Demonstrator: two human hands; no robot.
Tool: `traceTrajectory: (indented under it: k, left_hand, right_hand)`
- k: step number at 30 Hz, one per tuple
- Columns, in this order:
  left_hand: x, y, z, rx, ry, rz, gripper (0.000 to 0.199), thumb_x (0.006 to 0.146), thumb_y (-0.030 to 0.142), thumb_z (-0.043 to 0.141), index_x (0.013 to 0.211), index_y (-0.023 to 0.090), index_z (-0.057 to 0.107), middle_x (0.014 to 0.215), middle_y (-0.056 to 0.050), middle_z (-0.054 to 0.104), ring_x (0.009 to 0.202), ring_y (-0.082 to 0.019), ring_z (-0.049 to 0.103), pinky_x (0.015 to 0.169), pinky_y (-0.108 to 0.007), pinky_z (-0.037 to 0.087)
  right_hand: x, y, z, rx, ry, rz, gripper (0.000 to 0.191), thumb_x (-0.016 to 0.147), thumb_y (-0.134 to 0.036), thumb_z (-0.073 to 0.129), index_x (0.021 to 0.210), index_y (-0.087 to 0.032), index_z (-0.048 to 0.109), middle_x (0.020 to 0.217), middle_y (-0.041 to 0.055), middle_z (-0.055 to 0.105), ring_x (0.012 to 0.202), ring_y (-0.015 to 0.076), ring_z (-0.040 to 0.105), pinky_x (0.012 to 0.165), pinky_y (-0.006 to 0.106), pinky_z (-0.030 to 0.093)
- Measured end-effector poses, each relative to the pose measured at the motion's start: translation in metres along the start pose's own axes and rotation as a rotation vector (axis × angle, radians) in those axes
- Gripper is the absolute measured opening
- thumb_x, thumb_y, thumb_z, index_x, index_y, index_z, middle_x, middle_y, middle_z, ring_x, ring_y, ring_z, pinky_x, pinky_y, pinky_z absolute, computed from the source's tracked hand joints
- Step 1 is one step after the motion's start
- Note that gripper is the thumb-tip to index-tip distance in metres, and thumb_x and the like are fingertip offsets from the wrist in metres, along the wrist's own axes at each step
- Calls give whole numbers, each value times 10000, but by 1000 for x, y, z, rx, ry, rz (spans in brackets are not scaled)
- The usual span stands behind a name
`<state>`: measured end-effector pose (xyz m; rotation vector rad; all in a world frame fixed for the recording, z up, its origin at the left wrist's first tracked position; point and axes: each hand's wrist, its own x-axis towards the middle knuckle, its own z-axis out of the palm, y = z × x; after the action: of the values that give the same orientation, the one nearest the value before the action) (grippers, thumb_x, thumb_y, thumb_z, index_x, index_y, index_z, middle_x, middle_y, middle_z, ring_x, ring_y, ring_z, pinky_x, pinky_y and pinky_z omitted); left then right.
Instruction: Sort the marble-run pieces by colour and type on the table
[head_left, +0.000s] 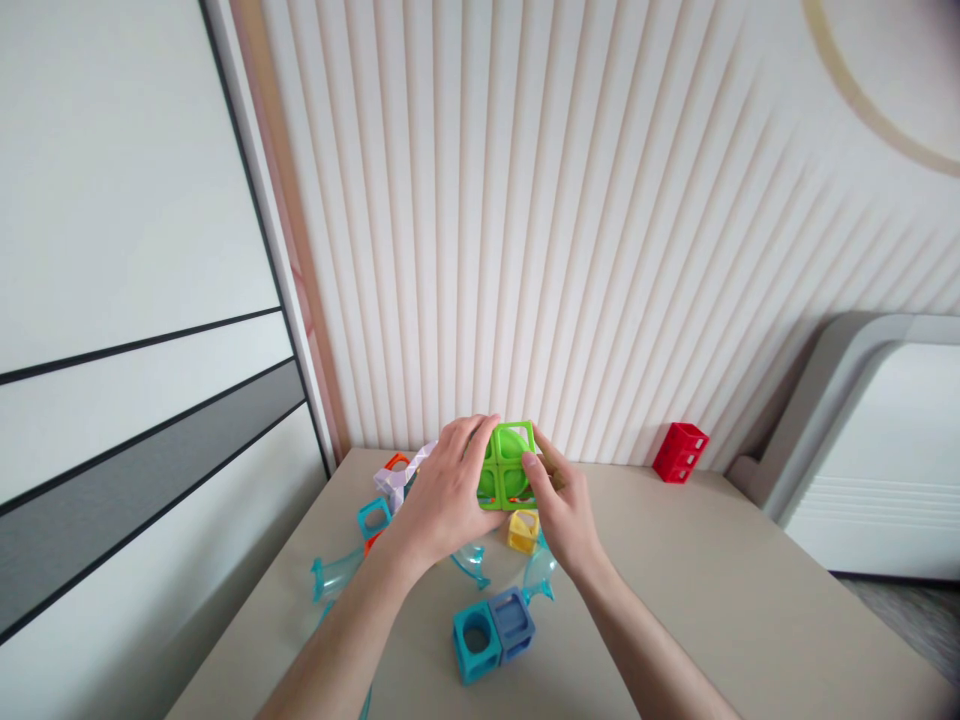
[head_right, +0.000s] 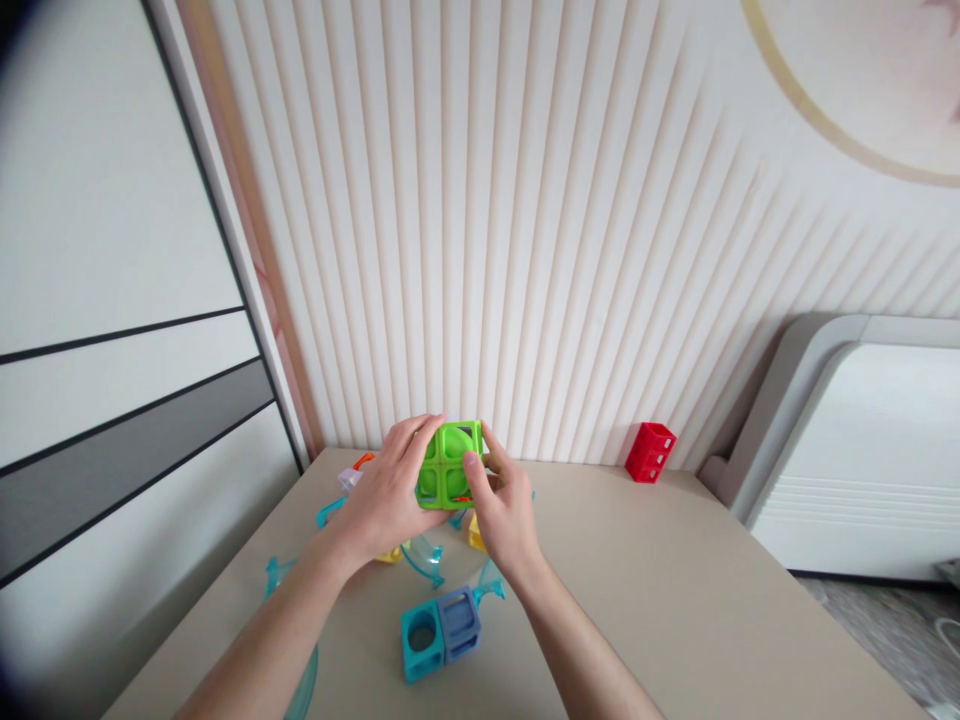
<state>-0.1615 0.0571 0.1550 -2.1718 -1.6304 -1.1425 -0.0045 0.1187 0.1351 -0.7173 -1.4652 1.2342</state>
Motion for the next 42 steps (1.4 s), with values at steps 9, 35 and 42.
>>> traceTrajectory:
  k: [9, 35, 42]
  left_hand:
    - [2, 7, -4, 25, 37, 21, 936, 658, 188, 799, 1463, 242, 324, 1335, -123, 534, 1280, -344, 486, 1079, -502, 468]
    - [-2, 7, 4, 201, 47, 180, 832, 746, 131, 686, 1501, 168, 340, 1356, -137, 564, 1306, -352, 479, 1099, -532, 475]
    - [-3, 6, 1, 218, 45, 198, 796, 781, 157, 677, 1505, 180, 346, 1355, -140, 574, 1312, -361, 485, 1073, -546, 493]
  right_hand:
    - [-2, -4, 1, -3, -25, -5, 630, 879, -580, 643, 1388, -211, 612, 831, 19, 714, 639, 182, 629, 528, 275, 525]
    - [0, -9, -1, 249, -179, 192, 474, 697, -414, 880, 1058, -202, 657, 895, 7, 692, 782, 169, 651, 672, 260, 534]
    - [0, -10, -4, 272, -245, 199, 477, 720, -416, 872, 1097, -200, 677, 888, 10, 694, 778, 166, 645, 713, 275, 538]
